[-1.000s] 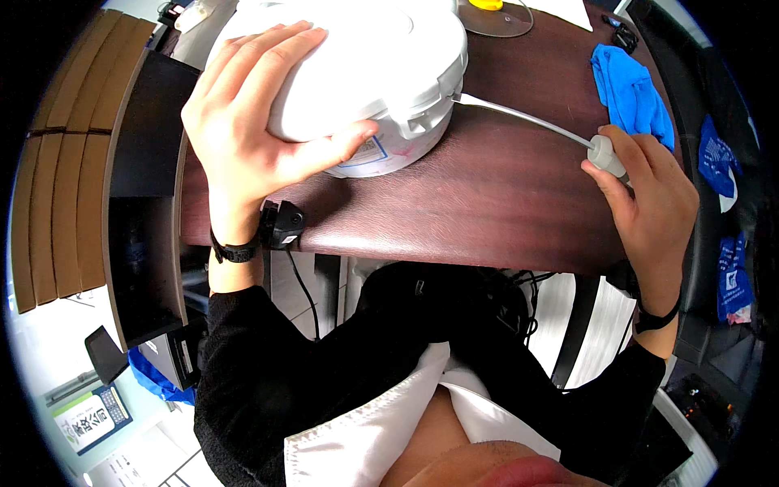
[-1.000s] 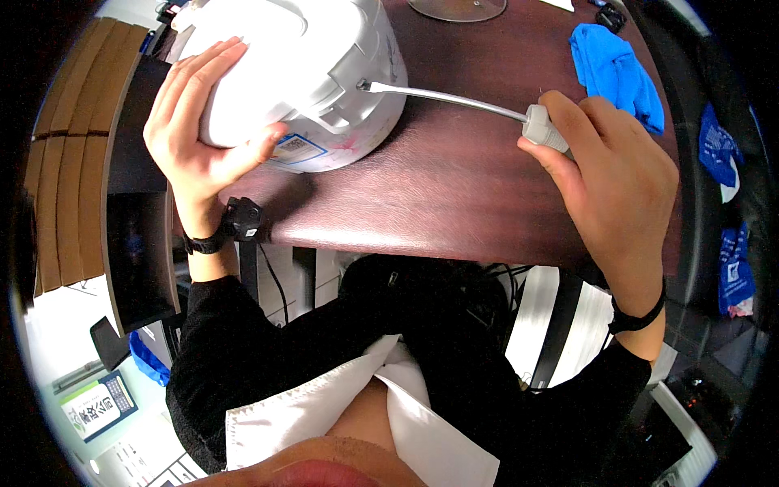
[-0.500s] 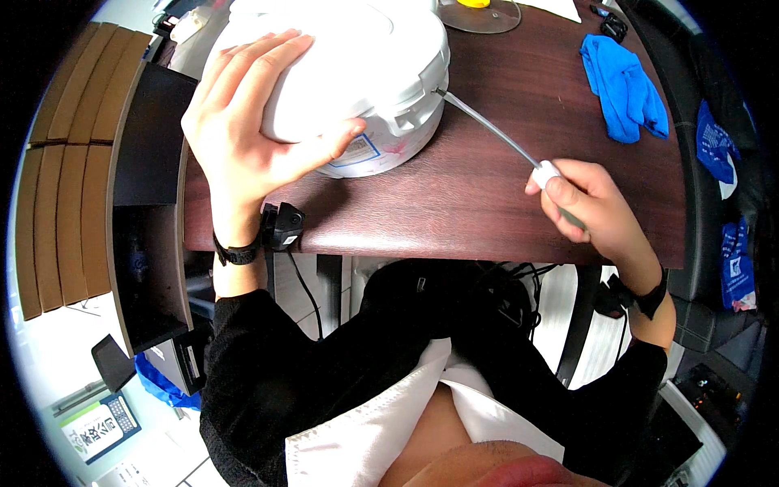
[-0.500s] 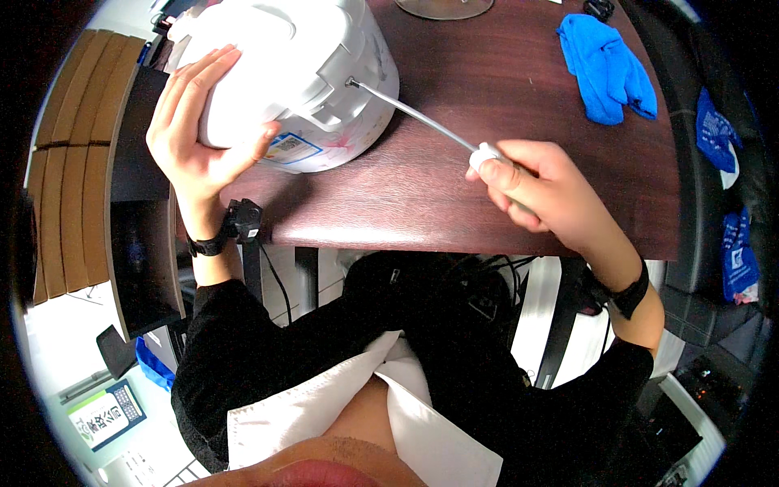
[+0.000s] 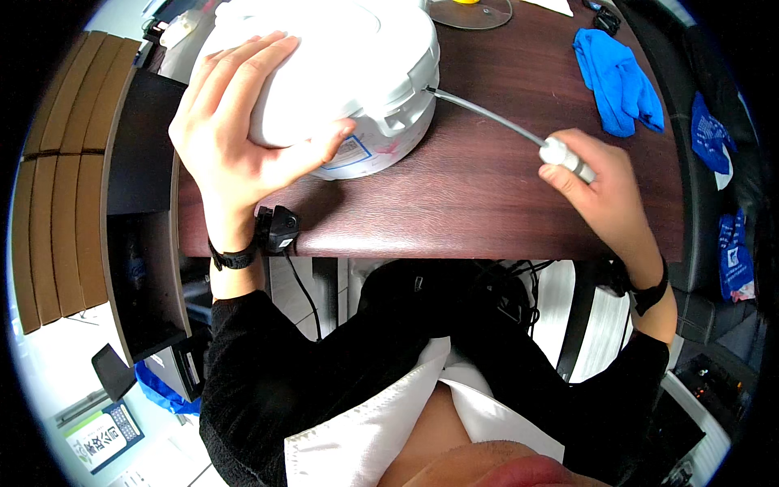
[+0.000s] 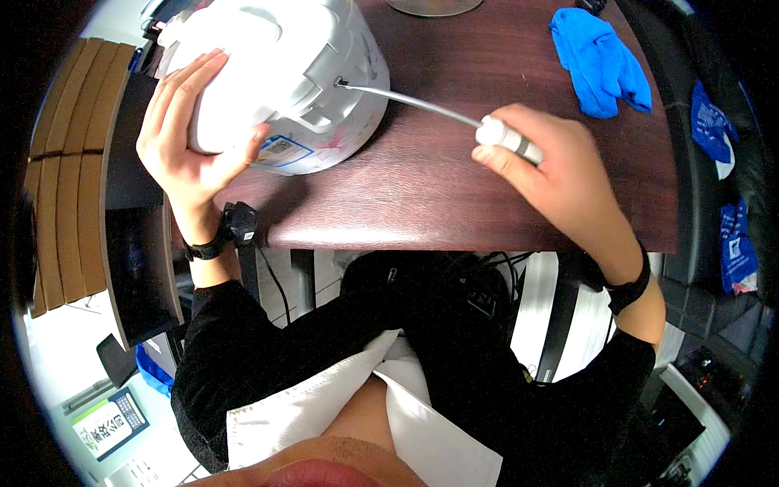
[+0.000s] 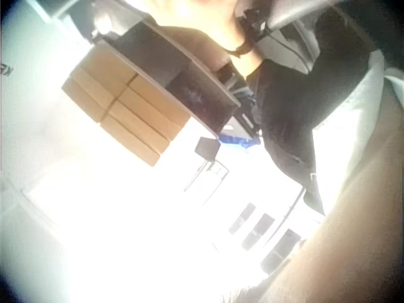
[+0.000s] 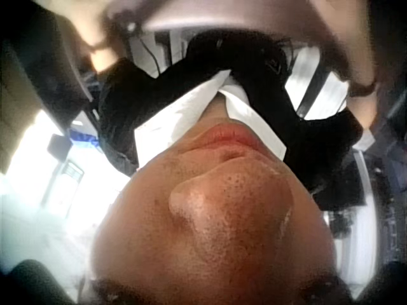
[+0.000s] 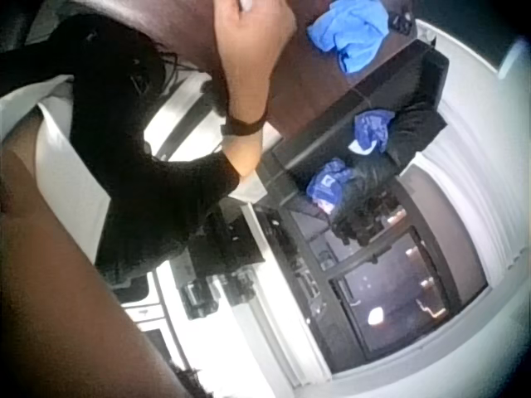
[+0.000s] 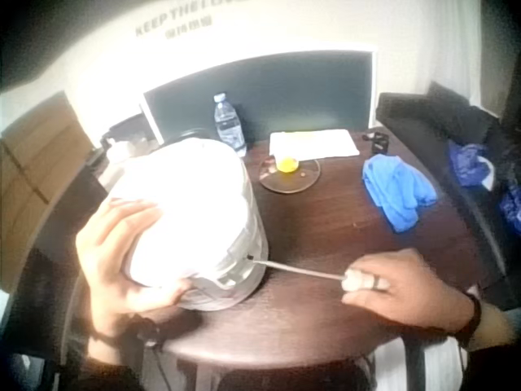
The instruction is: The person uses a screwdriver to remove screws from the exterior of a white rice cooker. They detach a small plastic cover, open the lid to reveal the inner pot, and continue unscrewing components from the lid and body.
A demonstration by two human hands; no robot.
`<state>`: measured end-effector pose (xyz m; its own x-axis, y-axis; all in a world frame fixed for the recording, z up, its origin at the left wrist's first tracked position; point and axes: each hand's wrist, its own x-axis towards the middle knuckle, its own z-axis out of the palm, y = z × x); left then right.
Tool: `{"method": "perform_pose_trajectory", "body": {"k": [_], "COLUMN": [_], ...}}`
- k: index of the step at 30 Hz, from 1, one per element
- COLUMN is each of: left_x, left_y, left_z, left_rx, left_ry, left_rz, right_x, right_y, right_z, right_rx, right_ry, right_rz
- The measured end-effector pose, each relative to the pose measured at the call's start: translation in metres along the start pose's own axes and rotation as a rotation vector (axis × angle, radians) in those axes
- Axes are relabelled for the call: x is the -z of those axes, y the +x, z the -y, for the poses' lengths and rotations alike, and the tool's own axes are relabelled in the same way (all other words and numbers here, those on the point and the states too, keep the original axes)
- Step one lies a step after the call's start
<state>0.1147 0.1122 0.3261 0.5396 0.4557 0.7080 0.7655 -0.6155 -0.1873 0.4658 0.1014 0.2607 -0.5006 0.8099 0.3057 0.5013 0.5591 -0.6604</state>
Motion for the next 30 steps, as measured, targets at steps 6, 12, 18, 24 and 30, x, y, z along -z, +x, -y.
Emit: {"method": "perform_pose_trajectory", "body": {"k": [6,12,18,24,30], "left_x": [-0.008,-0.009,-0.008,-0.007,-0.005], "left_y": [-0.002,-0.004,-0.002,-0.003,-0.002], "left_z": [0.011,0.008,0.008,0.006,0.005], "left_rx": [-0.035,-0.012,-0.026,-0.009,0.015], "left_ry": [-0.003,-0.013,-0.012,0.028,0.025], "left_rz": [-0.082,-0.091,-0.092,-0.081,-0.076], "right_x": [-0.004,-0.008,-0.002,0.010,0.024], "right_y": [-0.004,-0.002,0.005,0.010,0.016], "right_z": [0.005,-0.003,-0.006,0.018,0.026], "right_rx": [-0.526,-0.512,-0.414,0.150,0.270], "right_ry": [0.865,0.969,0.680,-0.645,-0.613], "right_rz": [0.377,0.446,0.472,-0.179,-0.259]}}
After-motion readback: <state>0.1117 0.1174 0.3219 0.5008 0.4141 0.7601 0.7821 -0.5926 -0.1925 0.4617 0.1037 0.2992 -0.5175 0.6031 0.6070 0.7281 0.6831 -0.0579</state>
